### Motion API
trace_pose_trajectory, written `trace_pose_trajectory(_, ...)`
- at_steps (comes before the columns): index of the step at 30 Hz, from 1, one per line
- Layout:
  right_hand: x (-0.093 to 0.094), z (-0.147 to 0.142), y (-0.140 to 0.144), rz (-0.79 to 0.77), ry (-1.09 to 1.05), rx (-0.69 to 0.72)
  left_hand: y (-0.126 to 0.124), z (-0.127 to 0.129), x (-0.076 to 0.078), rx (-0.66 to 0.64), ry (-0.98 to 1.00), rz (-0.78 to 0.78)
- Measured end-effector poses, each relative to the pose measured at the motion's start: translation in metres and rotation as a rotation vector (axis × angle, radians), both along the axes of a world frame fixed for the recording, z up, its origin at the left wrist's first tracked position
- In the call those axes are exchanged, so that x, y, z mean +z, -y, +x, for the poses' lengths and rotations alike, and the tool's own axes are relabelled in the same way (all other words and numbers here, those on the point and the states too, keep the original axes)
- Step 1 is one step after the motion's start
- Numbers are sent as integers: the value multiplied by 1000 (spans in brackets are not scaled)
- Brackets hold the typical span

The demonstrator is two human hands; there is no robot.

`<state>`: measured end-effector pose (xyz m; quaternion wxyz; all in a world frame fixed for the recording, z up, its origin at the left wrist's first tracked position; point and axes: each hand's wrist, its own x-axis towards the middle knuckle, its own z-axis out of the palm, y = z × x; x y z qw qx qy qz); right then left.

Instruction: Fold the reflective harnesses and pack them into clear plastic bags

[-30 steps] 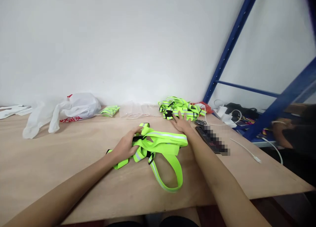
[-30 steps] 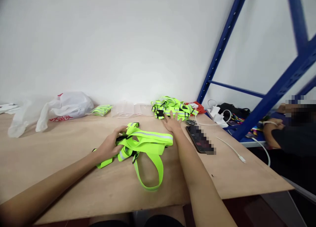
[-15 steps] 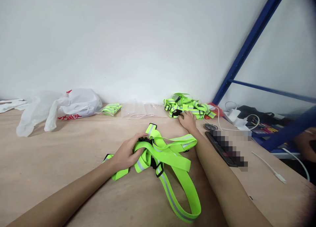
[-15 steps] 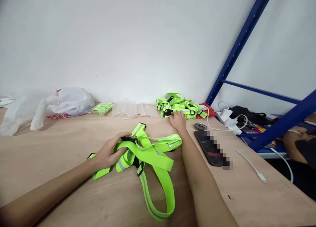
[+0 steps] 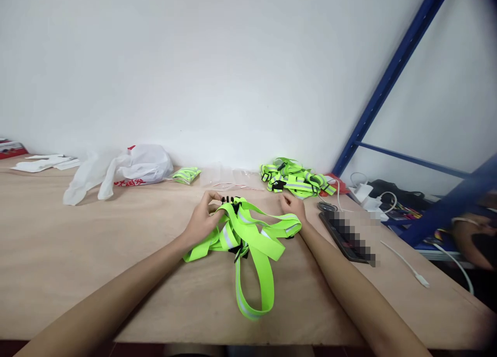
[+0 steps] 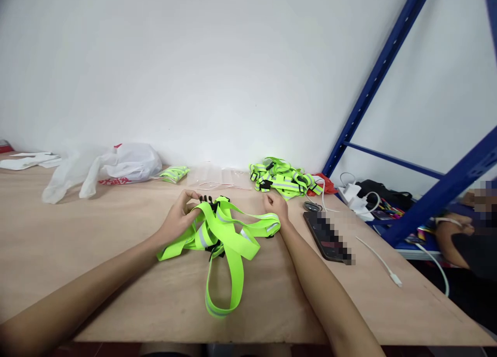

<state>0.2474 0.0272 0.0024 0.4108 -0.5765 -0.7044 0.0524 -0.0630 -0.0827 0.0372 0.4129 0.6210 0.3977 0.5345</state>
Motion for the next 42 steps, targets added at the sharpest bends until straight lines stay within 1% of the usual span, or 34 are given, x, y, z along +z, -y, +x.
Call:
trace_pose_trajectory(2, 12, -9, 9, -54, -52, 137, 0, 0, -2, -19, -3, -10)
trace_pose_trajectory(3, 21, -12, 14, -80, -75, 194, 0, 0, -3, -5, -40, 4)
trace_pose_trajectory(6, 57, -17, 34, -128, -171, 311, -3, -3, -5, 64, -250, 72)
trace_pose_trajectory(7, 70, -20, 45, -145, -252, 378, -4, -4, -5, 61, -324, 88)
trace_pose_trajectory(8, 80, -23, 57, -155, -281, 442, -5, -6, -4, 28, -387, 98)
trace_pose_trajectory(9, 89, -27, 73, -166, -246, 500, -6, -8, -3, -28, -438, 102)
trace_pose_trajectory(11, 98, -41, 108, -179, -76, 603, -7, -14, 1, -158, -515, 109)
trace_pose_trajectory(13, 96, -59, 142, -139, 116, 722, -6, -23, 7, -278, -598, 130)
trace_pose_trajectory(15, 87, -75, 169, -118, 316, 863, -6, -35, 12, -388, -703, 158)
trace_pose_trajectory(17, 75, -84, 184, -163, 436, 870, -5, -48, 14, -471, -839, 155)
trace_pose_trajectory(18, 70, -86, 188, -199, 478, 848, -4, -53, 13, -484, -916, 134)
trace_pose_trajectory(21, 60, -82, 191, -297, 558, 772, -2, -63, 9, -439, -1098, 87)
trace_pose_trajectory(25, 61, -63, 192, -343, 566, 707, 0, -64, 8, -425, -1102, 150)
trace_pose_trajectory(28, 62, -44, 193, -375, 521, 662, 1, -68, 13, -424, -1122, 132)
trace_pose_trajectory(30, 59, -31, 191, -370, 480, 643, 2, -73, 14, -381, -1166, 115)
trace_pose_trajectory(32, 54, -18, 188, -346, 448, 618, 4, -79, 14, -312, -1212, 109)
trace_pose_trajectory(35, 46, -2, 184, -310, 436, 544, 8, -89, 13, -217, -1247, 123)
trace_pose_trajectory(37, 42, 6, 184, -274, 418, 506, 13, -96, 13, -168, -1263, 118)
trace_pose_trajectory(42, 32, 24, 189, -212, 402, 473, 33, -116, 17, -56, -1323, 35)
